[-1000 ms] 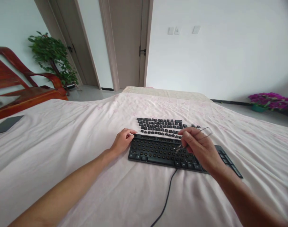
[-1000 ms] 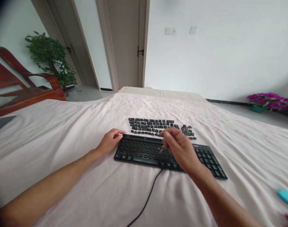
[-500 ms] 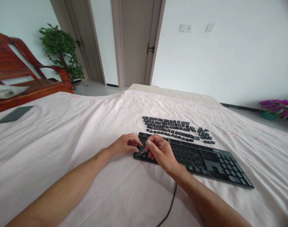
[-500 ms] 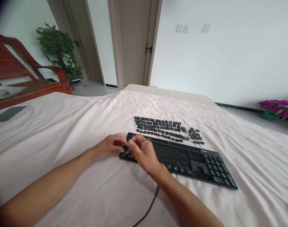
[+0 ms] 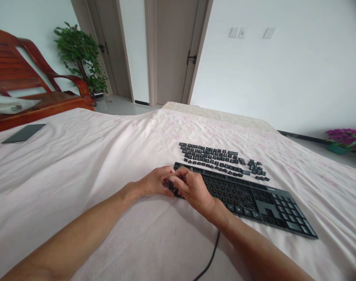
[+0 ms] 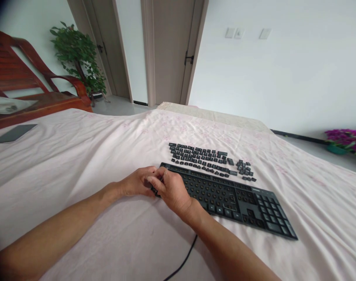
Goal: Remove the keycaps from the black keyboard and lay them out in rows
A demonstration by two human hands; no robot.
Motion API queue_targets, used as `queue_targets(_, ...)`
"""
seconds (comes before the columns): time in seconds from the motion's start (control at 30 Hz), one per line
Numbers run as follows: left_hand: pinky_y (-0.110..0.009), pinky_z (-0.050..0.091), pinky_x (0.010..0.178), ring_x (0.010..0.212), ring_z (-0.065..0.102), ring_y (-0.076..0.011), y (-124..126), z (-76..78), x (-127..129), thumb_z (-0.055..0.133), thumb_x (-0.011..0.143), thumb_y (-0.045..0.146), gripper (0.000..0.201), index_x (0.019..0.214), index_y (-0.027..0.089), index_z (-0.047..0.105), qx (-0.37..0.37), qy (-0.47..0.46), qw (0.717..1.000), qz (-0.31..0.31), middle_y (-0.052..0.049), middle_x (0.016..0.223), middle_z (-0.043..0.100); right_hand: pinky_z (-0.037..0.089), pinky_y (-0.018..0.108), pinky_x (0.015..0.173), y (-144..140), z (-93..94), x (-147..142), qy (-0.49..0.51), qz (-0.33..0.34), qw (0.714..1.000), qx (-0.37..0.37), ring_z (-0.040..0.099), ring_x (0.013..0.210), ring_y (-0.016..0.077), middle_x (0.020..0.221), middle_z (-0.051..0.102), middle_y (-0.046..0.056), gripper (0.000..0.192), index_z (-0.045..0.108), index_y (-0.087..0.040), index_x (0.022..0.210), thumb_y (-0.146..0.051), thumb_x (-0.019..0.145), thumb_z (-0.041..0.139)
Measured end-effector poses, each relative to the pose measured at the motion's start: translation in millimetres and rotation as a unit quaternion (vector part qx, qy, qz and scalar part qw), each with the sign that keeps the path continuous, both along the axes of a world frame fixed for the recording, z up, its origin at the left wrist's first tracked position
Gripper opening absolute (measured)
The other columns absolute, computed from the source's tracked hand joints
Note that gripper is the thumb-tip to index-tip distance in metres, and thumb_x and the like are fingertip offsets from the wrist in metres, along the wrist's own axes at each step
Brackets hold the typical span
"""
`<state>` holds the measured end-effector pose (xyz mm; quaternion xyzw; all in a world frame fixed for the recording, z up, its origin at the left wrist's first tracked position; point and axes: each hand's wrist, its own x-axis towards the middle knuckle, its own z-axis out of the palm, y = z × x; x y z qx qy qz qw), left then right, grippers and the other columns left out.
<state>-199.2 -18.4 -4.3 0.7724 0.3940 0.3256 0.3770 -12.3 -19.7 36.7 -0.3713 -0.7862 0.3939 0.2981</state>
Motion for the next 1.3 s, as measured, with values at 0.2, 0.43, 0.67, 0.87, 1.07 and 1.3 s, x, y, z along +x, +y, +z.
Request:
queue_targets(0.2, -0.028, 0.047, 0.074, 0.080, 0.061, -0.0186, -5, -2.3, 6, 0.078, 0.067, 0.035, 0.028, 0.089, 0.019, 0.070, 0.054, 0.013, 0.998, 0.042, -0.002, 0.088, 0.067, 0.048, 0.026, 0.068, 3, 0.9, -6, -0.059, 0.049, 0.990, 0.118, 0.065, 0.072, 0.0163, 0.082, 0.071, 0.002, 0.030, 0.070, -0.022, 0.088, -0.044, 0.095, 0.050)
queue_targets(0.43, -0.028, 0.046, 0.078, 0.082, 0.061, -0.0199, -6, 3.7, 3, 0.067, 0.080, 0.032, 0.016, 0.083, 0.016, 0.071, 0.126, 0.050, 0.991, 0.005, -0.006, 0.086, 0.067, 0.046, 0.026, 0.068, -1, -17.7, -9, -0.094, 0.101, 0.969, 0.203, 0.066, 0.073, 0.0180, 0.081, 0.072, 0.005, 0.034, 0.068, -0.021, 0.087, -0.048, 0.095, 0.048)
queue_targets(0.67, -0.028, 0.047, 0.080, 0.085, 0.060, -0.0192, -5, 0.3, 2, 0.077, 0.071, 0.035, 0.015, 0.077, 0.022, 0.072, 0.092, 0.046, 0.995, 0.011, -0.002, 0.084, 0.067, 0.043, 0.023, 0.053, 3, -16.1, -8, -0.021, 0.014, 0.998, 0.054, 0.058, 0.050, 0.0127, 0.060, 0.064, 0.000, 0.042, 0.064, -0.020, 0.076, -0.046, 0.098, 0.039)
queue_targets(0.87, -0.027, 0.045, 0.074, 0.080, 0.060, -0.0174, -3, -5.1, 3, 0.072, 0.076, 0.038, 0.019, 0.080, 0.019, 0.072, 0.133, 0.068, 0.989, 0.015, -0.004, 0.085, 0.066, 0.045, 0.025, 0.065, -2, -17.5, -4, -0.040, 0.060, 0.987, 0.141, 0.063, 0.066, 0.0151, 0.076, 0.070, 0.002, 0.033, 0.068, -0.021, 0.084, -0.042, 0.097, 0.045)
queue_targets(1.07, -0.027, 0.045, 0.074, 0.077, 0.059, -0.0153, -3, -8.2, 5, 0.068, 0.082, 0.040, 0.023, 0.079, 0.018, 0.068, 0.195, 0.028, 0.980, -0.007, -0.003, 0.080, 0.067, 0.042, 0.023, 0.056, -4, -29.6, 3, 0.036, 0.020, 0.980, 0.197, 0.055, 0.055, 0.0117, 0.062, 0.063, 0.002, 0.042, 0.062, -0.019, 0.071, -0.045, 0.097, 0.041)
queue_targets(1.3, -0.027, 0.041, 0.071, 0.071, 0.053, -0.0141, -4, -4.8, 8, 0.065, 0.085, 0.039, 0.026, 0.071, 0.017, 0.064, 0.191, 0.052, 0.980, 0.001, -0.001, 0.070, 0.062, 0.038, 0.022, 0.055, -8, -32.8, 6, 0.063, 0.001, 0.950, 0.307, 0.051, 0.053, 0.0093, 0.059, 0.058, 0.000, 0.042, 0.055, -0.019, 0.069, -0.040, 0.100, 0.038)
